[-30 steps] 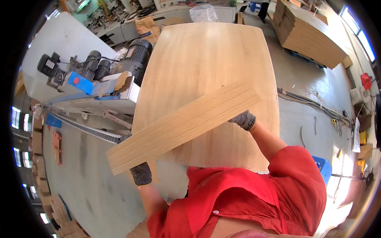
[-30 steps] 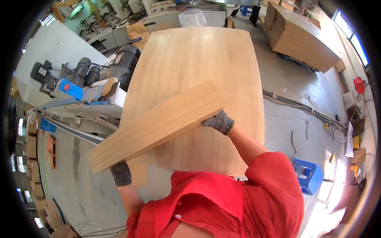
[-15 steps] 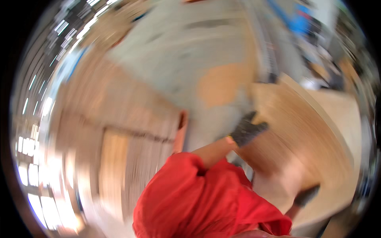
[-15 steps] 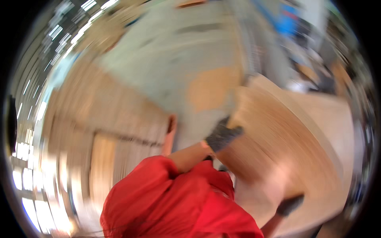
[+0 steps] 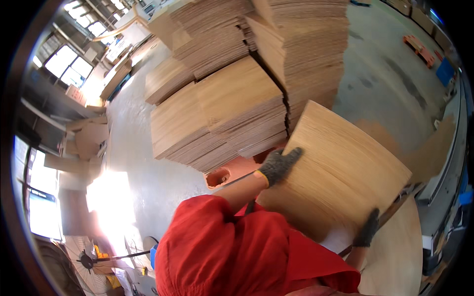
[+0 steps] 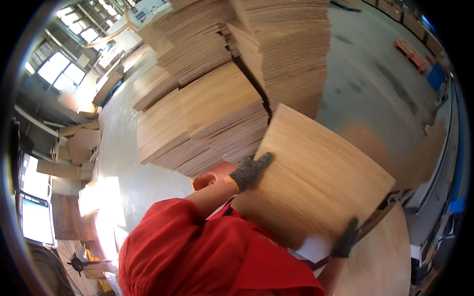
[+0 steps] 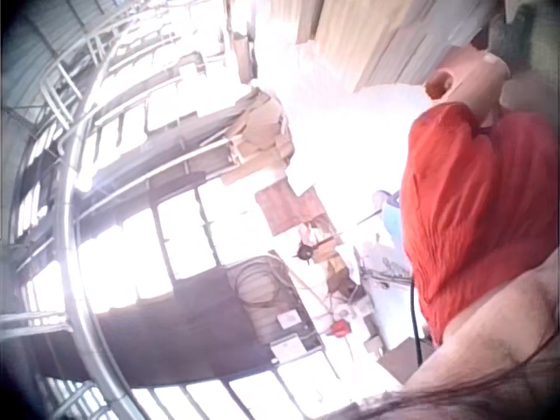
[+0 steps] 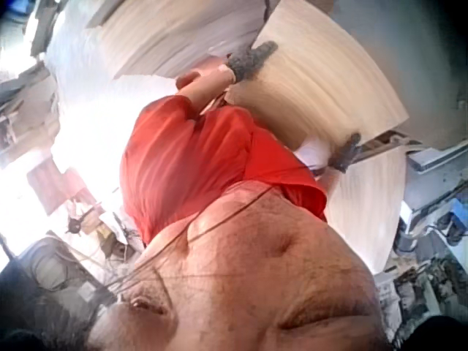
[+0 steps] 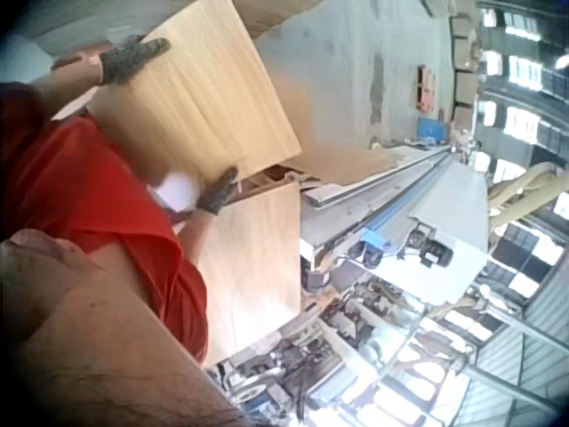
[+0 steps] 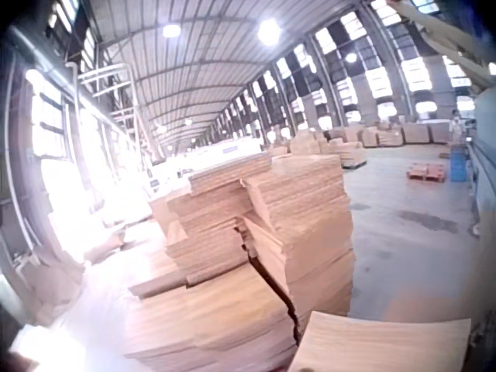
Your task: The person repeatedly picks up large wooden panels from a workbench and stacks them onto a growing pile on a pallet. The person handles the panels by hand, moving them one at a time from the bench to the stack.
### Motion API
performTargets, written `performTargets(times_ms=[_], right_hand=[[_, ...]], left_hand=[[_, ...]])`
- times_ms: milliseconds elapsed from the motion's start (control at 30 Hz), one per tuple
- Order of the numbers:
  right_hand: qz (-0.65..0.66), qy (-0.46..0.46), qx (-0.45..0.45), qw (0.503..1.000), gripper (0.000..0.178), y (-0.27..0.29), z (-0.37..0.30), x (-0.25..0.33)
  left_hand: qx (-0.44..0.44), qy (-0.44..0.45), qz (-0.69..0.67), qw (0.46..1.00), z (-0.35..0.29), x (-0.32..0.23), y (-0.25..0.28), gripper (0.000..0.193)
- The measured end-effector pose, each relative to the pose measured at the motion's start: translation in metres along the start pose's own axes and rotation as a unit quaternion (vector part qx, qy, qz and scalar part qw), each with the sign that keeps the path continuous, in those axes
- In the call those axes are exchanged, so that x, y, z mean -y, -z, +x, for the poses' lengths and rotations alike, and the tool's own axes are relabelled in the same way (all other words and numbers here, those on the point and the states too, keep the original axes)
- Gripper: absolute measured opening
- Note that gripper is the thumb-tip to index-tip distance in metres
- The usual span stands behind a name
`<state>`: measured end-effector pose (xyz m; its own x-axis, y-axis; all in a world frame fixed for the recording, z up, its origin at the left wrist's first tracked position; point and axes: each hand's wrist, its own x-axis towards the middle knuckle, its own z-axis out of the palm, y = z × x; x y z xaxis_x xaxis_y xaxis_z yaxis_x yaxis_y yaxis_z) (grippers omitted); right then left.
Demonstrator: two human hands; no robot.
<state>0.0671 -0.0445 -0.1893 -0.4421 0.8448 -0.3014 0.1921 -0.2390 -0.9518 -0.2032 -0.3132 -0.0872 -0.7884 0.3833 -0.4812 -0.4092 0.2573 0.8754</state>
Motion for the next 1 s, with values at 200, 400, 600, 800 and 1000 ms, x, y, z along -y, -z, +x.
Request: performTargets(times_ms=[200,400,600,800,1000], right_hand=[[-0.029,0.022,0.096,0.995,0.054,-0.227,-0.004,0.007],[0.058,-0.092,0.235,0.966,0.038,-0.428,-0.070,0.017],[0.084,-0.117,0.269,0.952,0.042,-0.559,-0.130,0.007],[-0.051,-0.259,0.387,0.884,0.064,-0.593,-0.176,-0.017],[-0.061,-0.210,0.407,0.887,0.084,-0.598,-0.180,-0.031]], left_hand=[[-0.095,0.032,0.173,0.980,0.060,0.001,0.205,0.085],[-0.082,-0.020,0.408,0.909,0.115,-0.034,0.411,0.058],[-0.138,0.051,0.263,0.953,0.178,-0.077,0.535,0.091],[-0.308,-0.012,0.566,0.764,0.235,-0.040,0.532,0.084],[-0.313,-0.078,0.572,0.755,0.241,-0.026,0.534,0.085]])
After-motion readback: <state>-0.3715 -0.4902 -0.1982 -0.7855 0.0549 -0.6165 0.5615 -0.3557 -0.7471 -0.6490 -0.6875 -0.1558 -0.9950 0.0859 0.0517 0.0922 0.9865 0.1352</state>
